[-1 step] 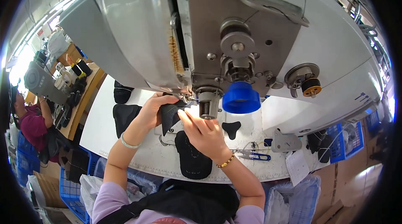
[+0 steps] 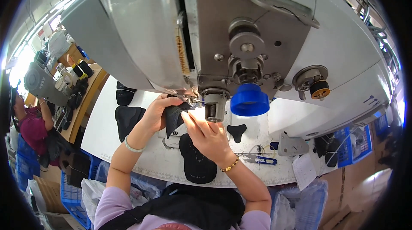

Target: Stitch together fabric shoe upper components using a sewing machine.

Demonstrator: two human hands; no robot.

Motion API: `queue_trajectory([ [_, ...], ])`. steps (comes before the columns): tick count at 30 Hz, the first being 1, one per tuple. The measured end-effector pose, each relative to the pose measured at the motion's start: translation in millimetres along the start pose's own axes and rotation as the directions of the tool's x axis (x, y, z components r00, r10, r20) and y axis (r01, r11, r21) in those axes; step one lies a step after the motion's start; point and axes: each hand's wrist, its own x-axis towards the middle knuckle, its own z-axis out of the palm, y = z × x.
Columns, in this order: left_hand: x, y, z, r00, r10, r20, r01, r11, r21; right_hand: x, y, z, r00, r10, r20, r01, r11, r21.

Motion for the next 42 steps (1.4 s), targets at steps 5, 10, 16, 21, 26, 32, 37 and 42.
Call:
queue_trajectory([
  [5, -2.8, -0.6, -1.2, 0.998, -0.023, 0.062, 0.026, 0.999, -0.036, 4.5, -10.8, -0.3, 0.999, 0.018, 0.042, -0.017, 1.000, -0.006],
  [10, -8.3, -8.2, 4.2, 1.000, 0.018, -0.002, -0.018, 1.000, -0.024, 5.5, -10.5, 0.8, 1.000, 0.011, 0.002, -0.011, 1.000, -0.020],
  [16, -19.4, -16.9, 7.8, 0.990, 0.139, -0.028, -0.139, 0.990, 0.002, 0.3, -1.5, -3.2, 1.000, -0.008, -0.027, 0.009, 0.999, 0.041],
  [21, -27.2, -23.4, 7.5, 0.989, 0.135, -0.066, -0.129, 0.988, 0.090, -3.0, 10.2, -9.2, 1.000, -0.019, -0.017, 0.021, 0.993, 0.113],
  [26, -29.5, -29.5, 11.1, 0.979, 0.170, -0.112, -0.159, 0.982, 0.097, -7.5, 12.5, -11.5, 0.999, -0.041, -0.002, 0.041, 0.986, 0.161],
  [32, -32.7, -38.2, 13.0, 0.969, 0.215, -0.121, -0.210, 0.976, 0.051, -12.1, 22.3, -14.9, 0.999, -0.018, 0.027, 0.013, 0.981, 0.194],
  [37, -30.1, -47.0, 7.8, 0.969, 0.234, -0.079, -0.233, 0.972, 0.022, -15.9, 28.6, -14.8, 0.997, -0.004, 0.074, -0.014, 0.970, 0.241],
  [42, -33.7, -55.3, 16.9, 0.942, 0.323, -0.095, -0.325, 0.946, -0.002, -7.6, 35.1, -19.9, 0.997, 0.002, 0.074, -0.023, 0.959, 0.281],
])
